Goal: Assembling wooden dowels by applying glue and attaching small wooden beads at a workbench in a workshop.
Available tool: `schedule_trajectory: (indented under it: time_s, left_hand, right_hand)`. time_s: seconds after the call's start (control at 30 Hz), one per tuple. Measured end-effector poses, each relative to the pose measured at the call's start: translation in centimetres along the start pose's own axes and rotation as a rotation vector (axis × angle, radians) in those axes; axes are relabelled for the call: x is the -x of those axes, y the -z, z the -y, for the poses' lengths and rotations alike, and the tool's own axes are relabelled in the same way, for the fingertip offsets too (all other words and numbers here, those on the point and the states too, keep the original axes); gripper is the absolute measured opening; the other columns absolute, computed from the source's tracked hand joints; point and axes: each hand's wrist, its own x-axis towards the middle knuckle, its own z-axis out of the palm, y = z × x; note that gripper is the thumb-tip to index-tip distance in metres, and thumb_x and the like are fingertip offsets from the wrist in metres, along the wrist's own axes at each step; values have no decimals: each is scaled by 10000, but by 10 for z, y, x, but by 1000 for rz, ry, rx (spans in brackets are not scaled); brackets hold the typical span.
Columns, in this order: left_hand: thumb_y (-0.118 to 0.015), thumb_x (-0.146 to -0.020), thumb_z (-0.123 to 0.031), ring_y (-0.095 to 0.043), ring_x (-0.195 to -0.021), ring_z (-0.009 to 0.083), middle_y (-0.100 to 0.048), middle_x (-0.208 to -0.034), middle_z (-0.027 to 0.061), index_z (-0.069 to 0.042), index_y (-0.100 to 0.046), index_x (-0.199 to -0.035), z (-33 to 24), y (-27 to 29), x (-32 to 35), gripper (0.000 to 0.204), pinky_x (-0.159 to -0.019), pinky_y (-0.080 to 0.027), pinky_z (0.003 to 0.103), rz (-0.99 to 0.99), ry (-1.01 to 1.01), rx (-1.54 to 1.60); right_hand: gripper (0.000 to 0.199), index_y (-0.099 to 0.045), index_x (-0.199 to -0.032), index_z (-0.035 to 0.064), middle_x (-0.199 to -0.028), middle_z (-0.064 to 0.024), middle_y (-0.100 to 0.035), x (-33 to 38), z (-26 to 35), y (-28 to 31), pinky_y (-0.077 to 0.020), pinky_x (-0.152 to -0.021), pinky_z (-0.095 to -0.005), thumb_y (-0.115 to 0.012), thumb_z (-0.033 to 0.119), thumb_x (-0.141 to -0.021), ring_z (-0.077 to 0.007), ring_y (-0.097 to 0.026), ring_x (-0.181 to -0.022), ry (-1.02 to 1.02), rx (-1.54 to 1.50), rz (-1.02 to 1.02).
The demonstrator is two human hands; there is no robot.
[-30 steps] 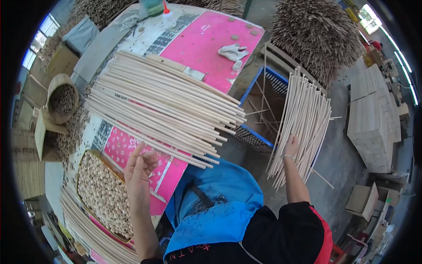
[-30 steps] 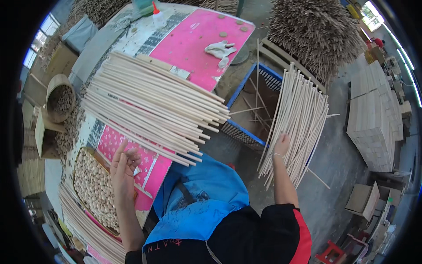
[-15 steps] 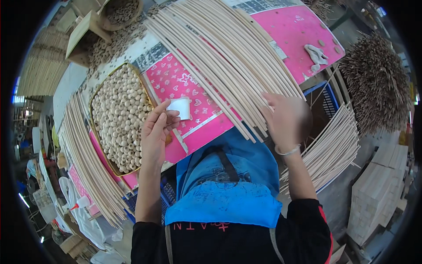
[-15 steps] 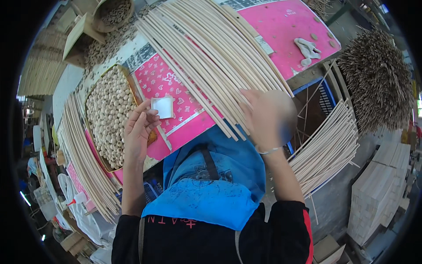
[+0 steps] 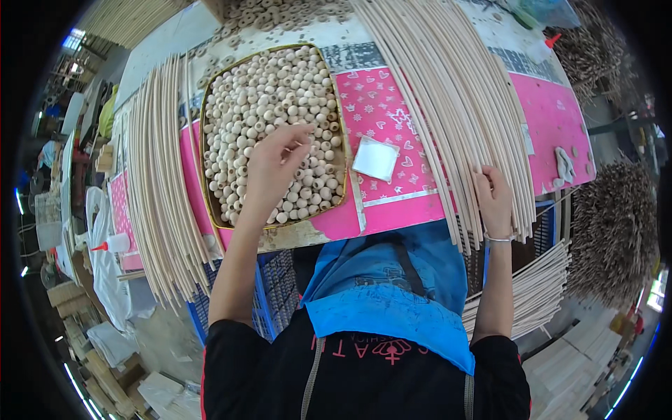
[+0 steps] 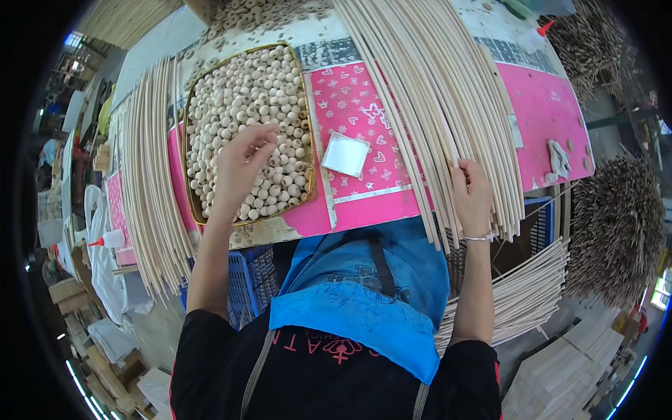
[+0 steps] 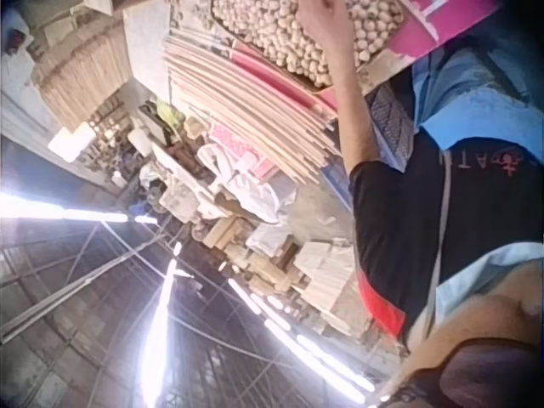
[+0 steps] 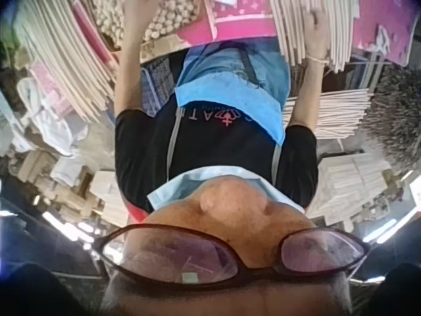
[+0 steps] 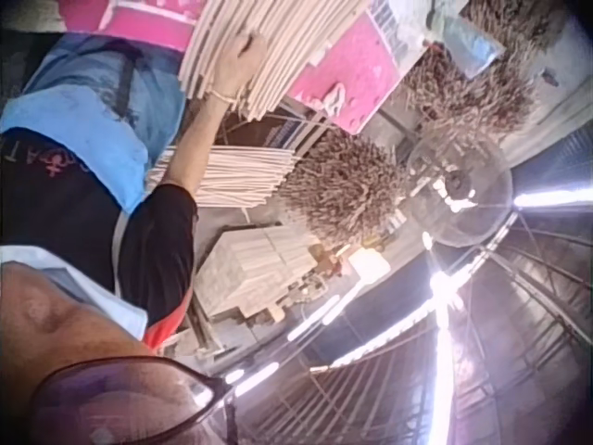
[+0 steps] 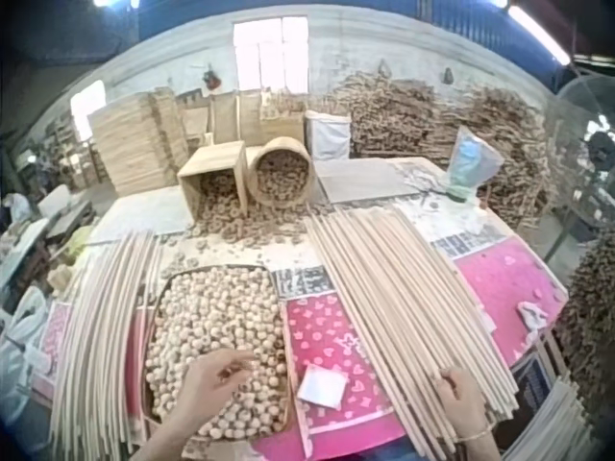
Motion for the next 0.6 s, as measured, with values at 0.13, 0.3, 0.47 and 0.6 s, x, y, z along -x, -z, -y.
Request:
schedule_trajectory:
  time_s: [0.13,0.3,0.47,0.6]
  left_hand:
    - [-710,-834,-112,-624,-792,242,-604,-839,74,-53,-703,-983,13,-12,-16,160,-732,-504,346,9,-278,-460]
    - [-763,-758,-180,-629,-833,269,-580,-866,81,-59,-691,-774,22,-32,-31,141,-784,-467,403,66,-330,-918]
    - [-770,-757,-219,-612,-808,287,-570,-845,92,-52,-689,-785,23,-33,-31,188,-789,-447,416,32,-303,-797]
    - [-764,-787,-165,-655,-813,247,-630,-885,81,-44,-693,-874,9,-30,-14,165,-775,-482,367,-40,-266,-622]
  right_hand:
    - [250,-609,-1215,-18,-939,27,-598,2,70,-6,-397,-659,-191,-549,131,-1023,-24,-471,-740,30,-732,-56]
    - [177,-628,-1122,-13,-914,-38,-599,-20,134,-23,-449,-638,-238,-604,88,-978,-86,-564,-732,411,-319,168]
    - [100,-617,-1027,-11,-825,-99,-626,-28,162,-52,-497,-610,-311,-615,70,-969,-179,-660,-714,456,-282,91]
    - [94,-630,-1005,-4,-832,-97,-624,-31,159,-77,-473,-611,-327,-627,80,-962,-178,-618,-700,518,-149,171]
